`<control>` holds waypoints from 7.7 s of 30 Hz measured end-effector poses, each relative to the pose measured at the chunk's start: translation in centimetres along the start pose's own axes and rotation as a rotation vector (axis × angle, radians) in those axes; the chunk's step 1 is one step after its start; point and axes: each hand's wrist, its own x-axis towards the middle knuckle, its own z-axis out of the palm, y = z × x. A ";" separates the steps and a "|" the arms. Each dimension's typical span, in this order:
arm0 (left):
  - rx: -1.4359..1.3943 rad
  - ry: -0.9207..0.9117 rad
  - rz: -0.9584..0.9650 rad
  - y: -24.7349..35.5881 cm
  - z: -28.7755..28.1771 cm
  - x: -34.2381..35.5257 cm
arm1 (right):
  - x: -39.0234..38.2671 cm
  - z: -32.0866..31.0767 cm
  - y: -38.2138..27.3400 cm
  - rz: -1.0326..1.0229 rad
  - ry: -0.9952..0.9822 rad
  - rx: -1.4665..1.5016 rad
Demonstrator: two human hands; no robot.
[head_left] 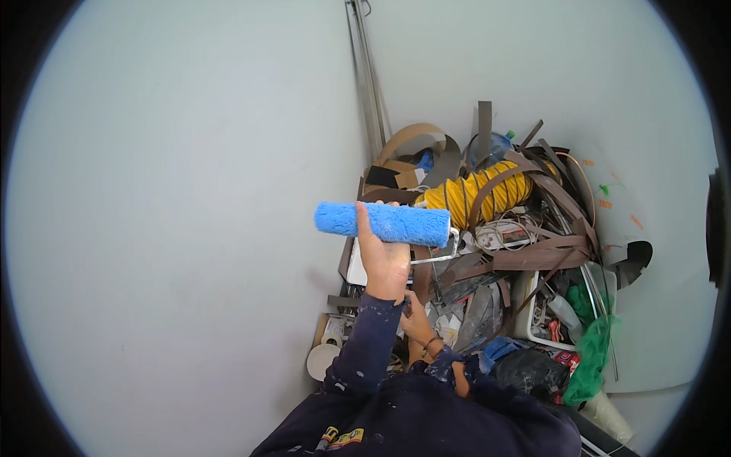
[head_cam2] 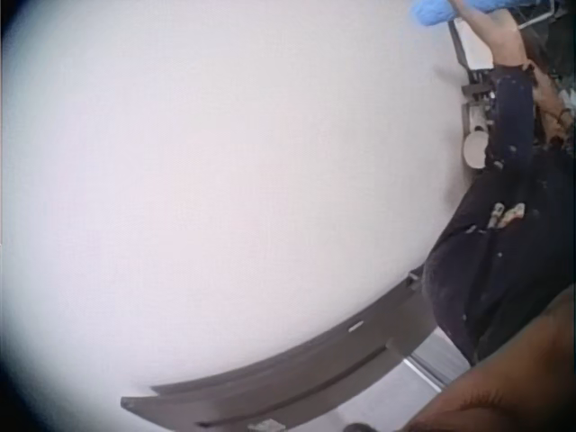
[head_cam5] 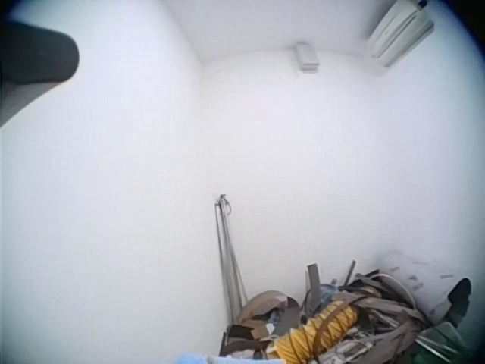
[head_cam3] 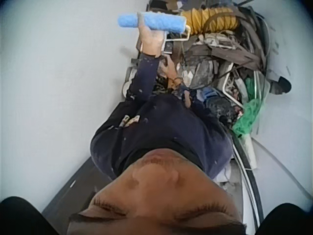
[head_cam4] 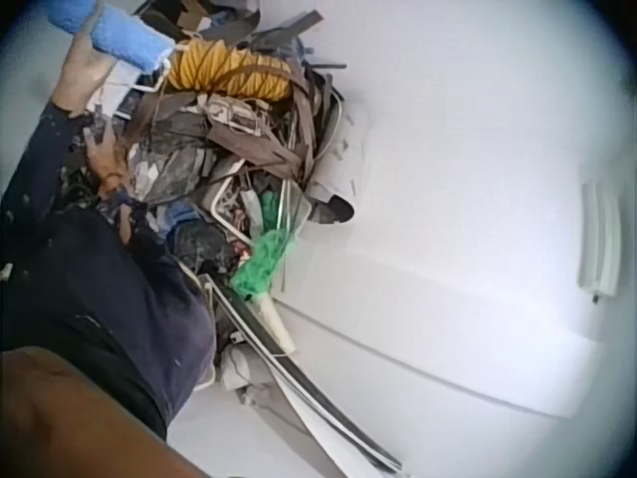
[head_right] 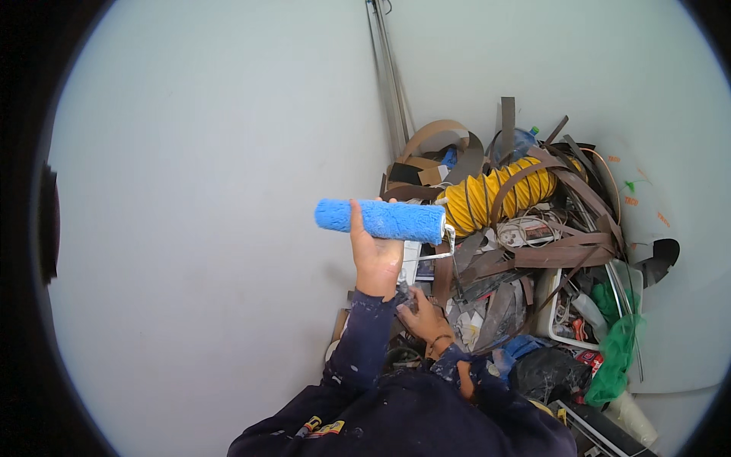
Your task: The person mixes white adhesive in a bucket by hand, stands up, and attaches a roller cover to a frame before picking up a paint tray.
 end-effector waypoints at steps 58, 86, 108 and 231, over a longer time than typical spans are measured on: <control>0.756 0.797 -0.051 -9.8 -59.7 40.8 | 0.1 -22.6 25.5 1.489 0.163 -0.432; 1.735 -0.634 0.757 -26.5 -12.7 72.3 | -3.8 -15.6 30.0 1.401 0.537 0.041; 1.951 -0.317 0.233 -32.0 -34.6 61.8 | -1.3 -16.0 27.6 1.393 0.723 0.311; -0.151 1.283 1.640 17.4 -43.6 -90.4 | -63.9 41.0 -8.0 -0.950 -2.444 -0.221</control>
